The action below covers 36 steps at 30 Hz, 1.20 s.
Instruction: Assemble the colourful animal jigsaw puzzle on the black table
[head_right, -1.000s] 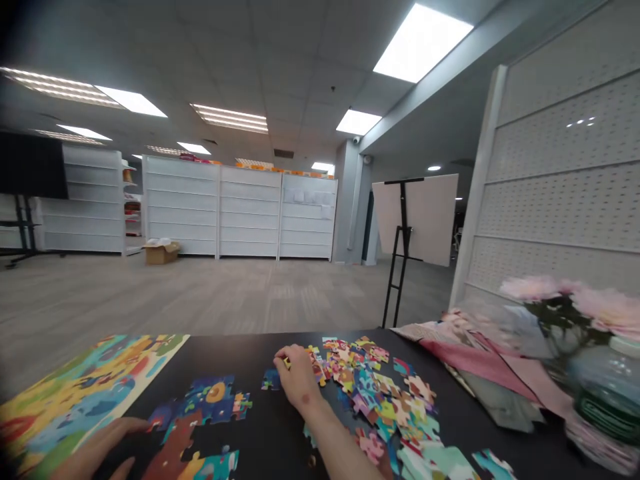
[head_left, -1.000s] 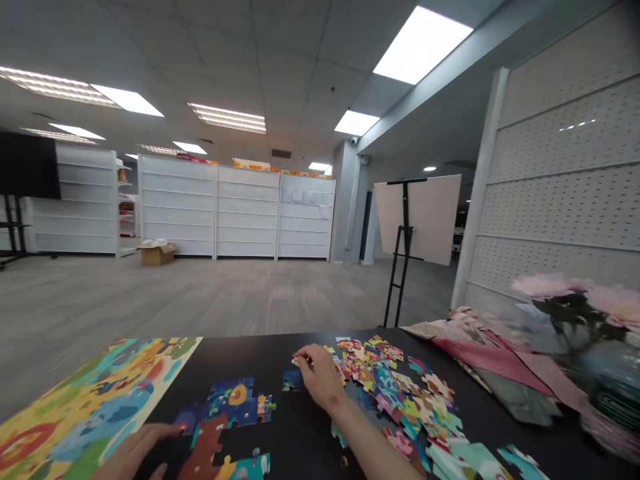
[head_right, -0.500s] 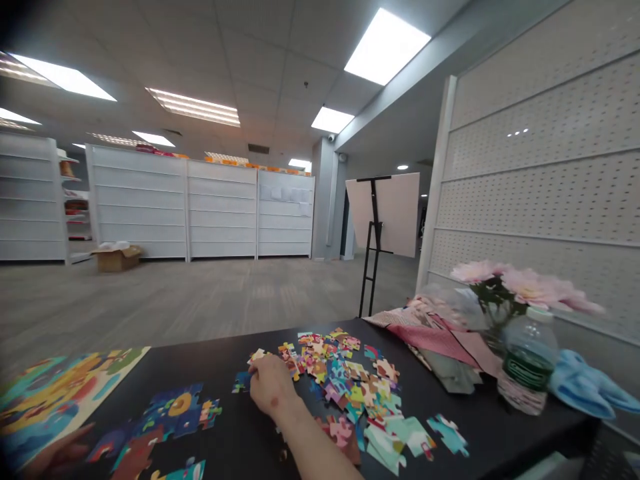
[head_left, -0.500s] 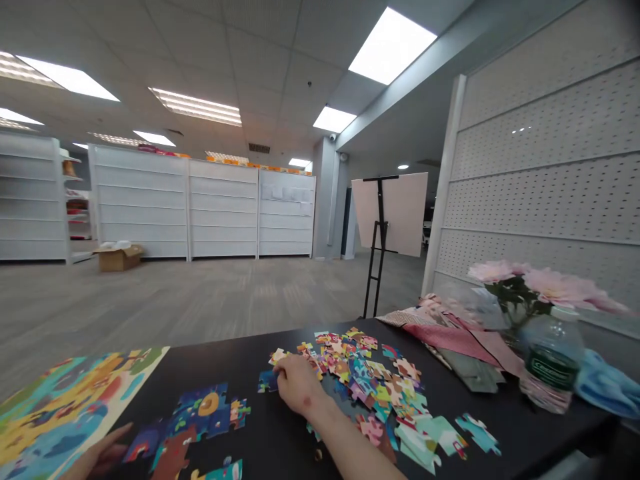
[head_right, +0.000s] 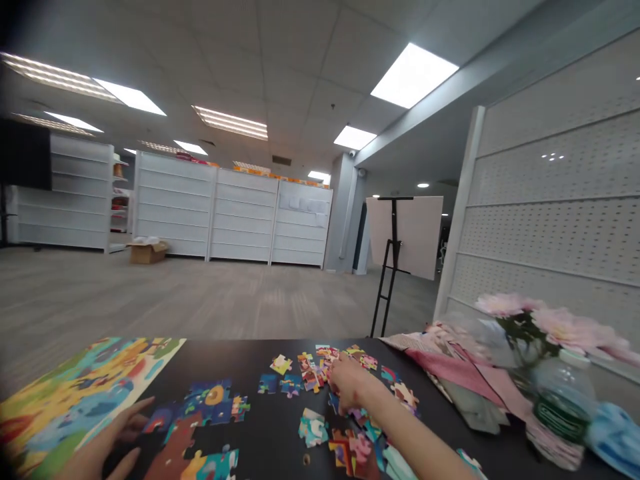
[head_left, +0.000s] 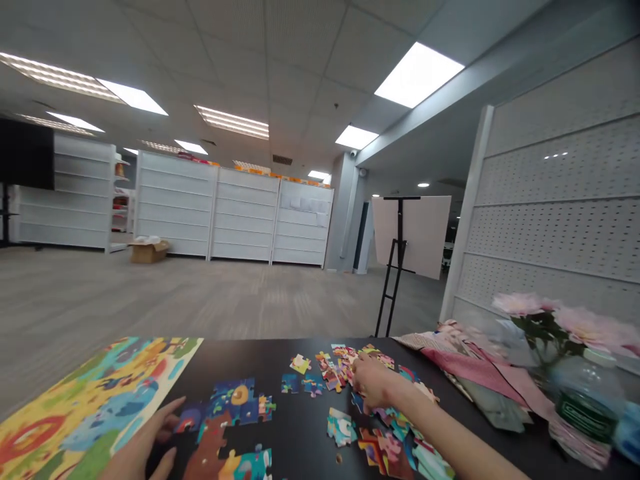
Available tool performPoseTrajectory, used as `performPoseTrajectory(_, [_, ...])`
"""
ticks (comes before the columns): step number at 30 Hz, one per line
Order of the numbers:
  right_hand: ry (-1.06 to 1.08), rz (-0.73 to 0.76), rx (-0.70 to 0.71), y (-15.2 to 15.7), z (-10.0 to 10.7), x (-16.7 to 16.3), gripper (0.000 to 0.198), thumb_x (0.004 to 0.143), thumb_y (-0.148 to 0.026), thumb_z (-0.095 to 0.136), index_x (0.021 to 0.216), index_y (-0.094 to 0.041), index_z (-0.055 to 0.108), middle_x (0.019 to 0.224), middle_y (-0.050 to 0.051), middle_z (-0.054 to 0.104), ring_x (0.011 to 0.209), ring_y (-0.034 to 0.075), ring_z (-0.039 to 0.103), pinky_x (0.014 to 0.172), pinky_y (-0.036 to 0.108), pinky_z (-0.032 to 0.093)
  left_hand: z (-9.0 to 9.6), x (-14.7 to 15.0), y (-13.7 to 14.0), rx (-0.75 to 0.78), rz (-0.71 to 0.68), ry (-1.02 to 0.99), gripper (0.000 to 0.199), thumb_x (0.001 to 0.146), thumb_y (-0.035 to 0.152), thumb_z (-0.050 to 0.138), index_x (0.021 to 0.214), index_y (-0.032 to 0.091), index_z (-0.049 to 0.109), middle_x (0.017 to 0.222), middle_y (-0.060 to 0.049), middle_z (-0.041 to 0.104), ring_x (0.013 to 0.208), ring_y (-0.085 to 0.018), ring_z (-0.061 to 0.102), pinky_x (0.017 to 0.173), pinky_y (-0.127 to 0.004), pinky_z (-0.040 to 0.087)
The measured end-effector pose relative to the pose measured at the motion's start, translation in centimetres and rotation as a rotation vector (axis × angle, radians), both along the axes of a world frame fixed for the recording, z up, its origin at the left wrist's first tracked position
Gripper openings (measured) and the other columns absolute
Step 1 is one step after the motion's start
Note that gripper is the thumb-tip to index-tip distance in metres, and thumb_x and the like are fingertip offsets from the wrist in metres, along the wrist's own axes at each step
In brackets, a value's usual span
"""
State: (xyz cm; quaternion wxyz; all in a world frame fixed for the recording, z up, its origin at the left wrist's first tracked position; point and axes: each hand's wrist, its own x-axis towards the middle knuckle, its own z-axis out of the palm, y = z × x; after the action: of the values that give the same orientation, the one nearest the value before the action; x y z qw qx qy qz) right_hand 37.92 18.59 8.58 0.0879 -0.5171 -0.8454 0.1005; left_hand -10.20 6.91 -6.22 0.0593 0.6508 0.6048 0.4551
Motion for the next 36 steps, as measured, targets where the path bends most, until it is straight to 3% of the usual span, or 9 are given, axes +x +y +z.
performPoseTrajectory(3, [-0.025,0.025,-0.038,0.0,0.1,-0.4,0.028,0.032,-0.016,0.085,0.056,-0.024,0.074,0.097,0.004,0.071,0.111,0.031,0.057,0.092,0.033,0.042,0.7,0.3,-0.6,-0.009,-0.017,0.002,0.048,0.087,0.039,0.054,0.133,0.028,0.053,0.108,-0.005,0.075,0.094,-0.025,0.073,0.085,-0.037,0.061])
performPoseTrajectory(7, [0.060,0.022,-0.075,-0.1,0.7,-1.1,0.028,0.031,-0.018,0.086,0.053,-0.023,0.070,0.085,0.000,0.070,0.105,0.028,0.060,0.089,0.031,0.044,1.8,0.8,-1.2,-0.025,-0.051,0.020,0.051,0.086,0.036,0.055,0.136,0.027,0.052,0.112,-0.006,0.074,0.098,-0.025,0.072,0.089,-0.038,0.060])
performPoseTrajectory(11, [0.254,0.045,-0.136,0.4,1.0,-3.4,0.020,0.050,-0.030,0.083,0.058,-0.021,0.067,0.068,-0.003,0.064,0.082,0.020,0.063,0.074,0.027,0.046,3.0,1.5,-1.8,-0.008,-0.045,0.032,0.049,0.087,0.032,0.052,0.135,0.025,0.053,0.115,-0.007,0.073,0.100,-0.024,0.072,0.090,-0.038,0.060])
performPoseTrajectory(16, [0.583,0.140,-0.267,1.0,-0.7,-10.0,0.047,0.072,-0.056,0.066,0.104,-0.020,0.065,0.062,-0.006,0.059,0.054,0.012,0.054,0.055,0.024,0.039,5.4,2.9,-3.3,-0.022,-0.047,0.054,0.045,0.086,0.024,0.049,0.130,0.025,0.058,0.125,-0.007,0.069,0.110,-0.024,0.068,0.097,-0.038,0.055])
performPoseTrajectory(18, [0.686,0.181,-0.322,0.7,-2.0,-13.3,0.053,0.074,-0.061,0.063,0.107,-0.019,0.063,0.061,-0.006,0.059,0.052,0.012,0.053,0.054,0.024,0.037,6.3,3.4,-3.9,-0.052,-0.036,0.075,0.046,0.085,0.020,0.048,0.129,0.026,0.058,0.128,-0.007,0.067,0.118,-0.025,0.064,0.103,-0.040,0.052])
performPoseTrajectory(20, [0.758,0.210,-0.374,0.3,-3.5,-16.1,0.051,0.072,-0.064,0.065,0.095,-0.019,0.063,0.061,-0.005,0.060,0.052,0.012,0.053,0.054,0.024,0.037,7.0,3.8,-4.4,-0.084,-0.034,0.089,0.047,0.084,0.017,0.048,0.128,0.027,0.059,0.129,-0.008,0.065,0.119,-0.025,0.062,0.104,-0.042,0.050])
performPoseTrajectory(27, [1.096,0.125,-0.618,-0.3,-7.9,-20.2,0.046,0.059,-0.054,0.085,0.075,-0.020,0.059,0.055,-0.007,0.057,0.049,0.009,0.050,0.052,0.022,0.038,7.9,4.8,-5.6,-0.180,-0.099,0.112,0.046,0.081,0.013,0.050,0.122,0.031,0.060,0.123,-0.006,0.064,0.115,-0.026,0.060,0.100,-0.041,0.049])
performPoseTrajectory(32, [1.173,0.190,-0.712,-2.1,-7.2,-20.3,0.053,0.064,-0.040,0.085,0.110,-0.023,0.066,0.069,-0.006,0.063,0.056,0.010,0.058,0.056,0.023,0.047,8.6,6.9,-5.1,-0.196,-0.134,-0.051,0.034,0.086,0.019,0.053,0.116,0.031,0.063,0.117,-0.003,0.068,0.110,-0.023,0.062,0.098,-0.036,0.048])
performPoseTrajectory(36, [1.132,0.189,-0.675,-3.5,-6.2,-20.6,0.053,0.065,-0.037,0.084,0.114,-0.022,0.068,0.078,-0.005,0.059,0.063,0.012,0.061,0.061,0.027,0.053,9.1,8.6,-3.5,-0.222,-0.214,-0.316,0.024,0.085,0.023,0.056,0.107,0.024,0.065,0.093,-0.002,0.074,0.087,-0.020,0.068,0.078,-0.030,0.050])
